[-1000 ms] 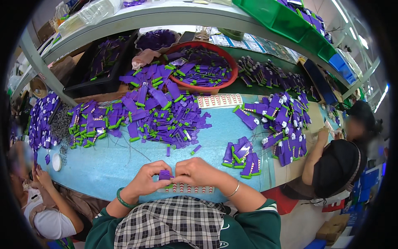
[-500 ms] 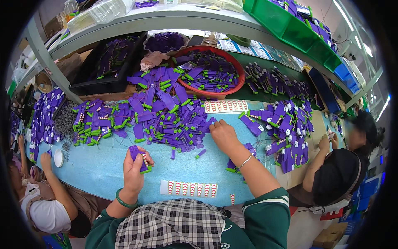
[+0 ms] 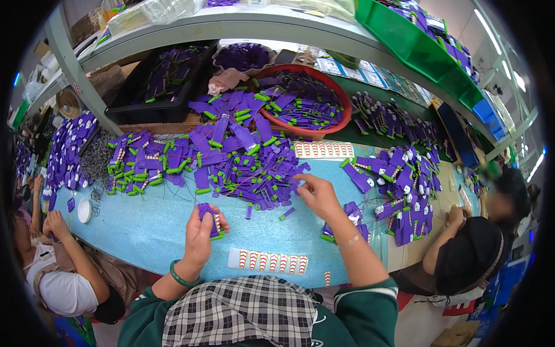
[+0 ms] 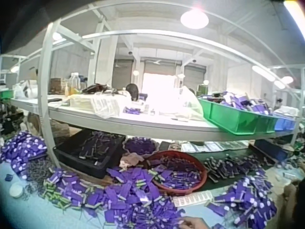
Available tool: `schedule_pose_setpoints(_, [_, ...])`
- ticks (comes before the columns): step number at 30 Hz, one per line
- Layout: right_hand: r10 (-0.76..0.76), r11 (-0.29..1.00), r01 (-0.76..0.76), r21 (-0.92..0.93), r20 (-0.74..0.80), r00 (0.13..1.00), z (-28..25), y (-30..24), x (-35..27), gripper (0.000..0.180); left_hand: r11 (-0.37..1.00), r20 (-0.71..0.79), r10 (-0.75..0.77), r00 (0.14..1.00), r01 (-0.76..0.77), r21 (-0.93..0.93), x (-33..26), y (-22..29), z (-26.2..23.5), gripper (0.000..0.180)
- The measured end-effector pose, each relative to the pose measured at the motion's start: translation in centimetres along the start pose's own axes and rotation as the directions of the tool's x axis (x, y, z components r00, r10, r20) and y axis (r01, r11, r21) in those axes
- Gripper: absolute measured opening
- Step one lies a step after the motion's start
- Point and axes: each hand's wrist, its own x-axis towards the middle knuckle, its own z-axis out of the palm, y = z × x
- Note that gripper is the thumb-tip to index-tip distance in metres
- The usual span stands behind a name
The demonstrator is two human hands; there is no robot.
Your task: The person assembles small purple and green plastic components by hand at a workbench. They repeatedly pick up a purple base, insert a green piece, and place the finished unit into a pile on the table.
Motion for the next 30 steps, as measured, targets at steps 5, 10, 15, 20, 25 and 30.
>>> schedule_pose_setpoints(5, [0.108,0.61,-0.264,0.747,0.252,0.962,4.0,-2.5,-5.8,0.007,0.969,0.176,-0.187,0.966,0.153,0.192,-0.4,-0.9,1.1,0.019])
schedule_pose_setpoints(10, [-0.017,0.753,-0.013,0.657,0.039,0.999,7.1,-4.3,-8.5,0.006,0.853,0.357,-0.295,0.886,0.076,0.517,-0.7,-0.8,2.7,0.015])
schedule_pose_setpoints(15, [-0.132,0.918,0.18,0.353,-0.155,0.979,8.5,-4.3,-9.0,0.01,0.778,0.481,-0.052,0.875,-0.267,0.568,-1.1,-0.8,3.2,0.013])
schedule_pose_setpoints(20, [-0.207,0.951,0.245,0.19,-0.2,0.958,8.7,-5.1,-9.0,0.013,0.693,0.495,-0.049,0.868,-0.327,0.642,-1.3,-1.1,2.9,0.017])
schedule_pose_setpoints(25, [-0.169,0.961,0.182,0.21,-0.078,0.982,8.6,-5.0,-8.9,0.012,0.734,0.502,-0.138,0.854,-0.252,0.63,-1.6,-1.6,2.8,0.023])
schedule_pose_setpoints(30, [-0.066,0.953,0.079,0.291,-0.054,0.996,8.9,-4.1,-9.2,0.01,0.838,0.492,-0.284,0.823,-0.037,0.545,-1.3,-1.4,3.3,0.025])
